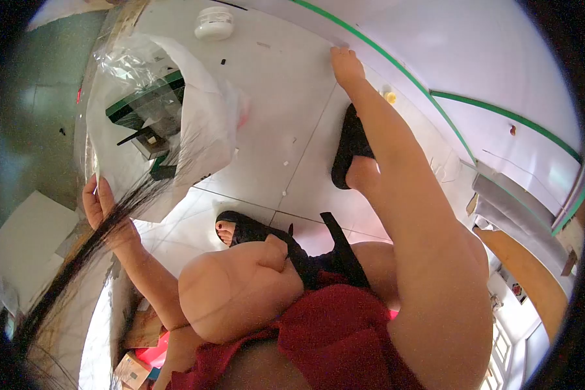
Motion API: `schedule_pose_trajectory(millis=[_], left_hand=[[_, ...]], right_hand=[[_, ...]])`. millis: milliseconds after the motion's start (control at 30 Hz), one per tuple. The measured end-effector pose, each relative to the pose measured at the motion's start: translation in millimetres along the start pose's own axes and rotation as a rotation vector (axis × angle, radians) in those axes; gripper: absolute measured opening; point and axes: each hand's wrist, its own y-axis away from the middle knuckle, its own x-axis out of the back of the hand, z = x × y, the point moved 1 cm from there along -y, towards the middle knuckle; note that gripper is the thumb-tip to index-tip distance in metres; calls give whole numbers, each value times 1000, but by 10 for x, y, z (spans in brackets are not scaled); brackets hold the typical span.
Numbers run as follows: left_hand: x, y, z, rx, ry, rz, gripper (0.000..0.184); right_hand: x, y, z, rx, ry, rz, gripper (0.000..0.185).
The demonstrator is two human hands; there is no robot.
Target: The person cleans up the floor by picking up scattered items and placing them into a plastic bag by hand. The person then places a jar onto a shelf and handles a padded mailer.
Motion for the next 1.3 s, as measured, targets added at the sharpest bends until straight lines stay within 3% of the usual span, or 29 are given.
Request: schedule_pose_trajectory(millis=[300, 367, 400, 433, 467, 500, 533, 567, 600, 667, 700, 733, 767, 833, 867, 933, 1000, 1033, 1167, 1200, 1267, 1300], left_hand=[[-116, 29, -1, 7, 2, -14, 21], [-114, 15, -23, 18, -39, -13, 21], [-77, -1, -43, -13, -126, -28, 22], [-11, -21, -84, -31, -245, -29, 24], [40, -91, -202, -43, -262, -24, 26], [103, -154, -323, 104, -59, -81, 28], [122, -236, -526, -66, -135, -75, 30], [-80, -157, -253, 4, -196, -92, 29], [-99, -200, -282, 38, -102, -152, 27], [-218, -118, -105, 90, -6, -165, 24], [-232, -107, -76, 104, -25, -169, 24], [-252, -103, -68, 120, -45, -177, 24], [-272, -92, -96, 122, 79, -206, 23], [-282, -171, -141, 106, 126, -218, 23], [-281, -167, -168, 92, 147, -233, 23], [-262, -192, -204, 73, 166, -258, 21], [-256, -178, -195, 23, 162, -240, 21], [-232, -177, -242, 41, 220, -244, 21], [-119, -201, -258, 45, 190, -260, 23], [-43, -238, -389, 158, 157, -310, 35], [-58, -233, -387, 170, 106, -271, 41], [-62, -204, -329, 136, 13, -265, 41]], right_hand=[[5, 129, -97, -163, -31, -51, 39], [10, 242, -166, -96, -4, -74, 33], [28, 240, -176, -84, -87, -201, 32], [-98, 348, -81, 115, -174, 37, 27], [206, 487, -139, 165, -261, 148, 31], [399, 574, -100, 130, -453, 7, 32], [801, 780, -99, 385, -349, 230, 32], [1637, 959, -203, 265, -245, -65, 32], [1856, 1057, -118, 215, -357, -21, 32], [2570, 1376, 49, 285, -413, 248, 29], [2945, 1539, 157, 374, -136, 529, 29], [3304, 1707, 293, 403, -207, 784, 29], [3711, 1904, 345, 260, -242, 934, 32], [4428, 2014, 618, 386, -106, 1214, 28], [4624, 2047, 663, 232, -7, 1381, 33], [4956, 2093, 791, 51, 36, 1306, 34], [4975, 2115, 1117, -68, 205, 1041, 42], [4918, 2072, 1263, -49, 105, 941, 46], [4676, 2003, 1730, -141, -174, 1039, 53], [4638, 1969, 1834, -123, 25, 1096, 48], [4656, 1939, 1585, -46, 61, 1125, 49], [4642, 1946, 2091, -173, 156, 1177, 51]])
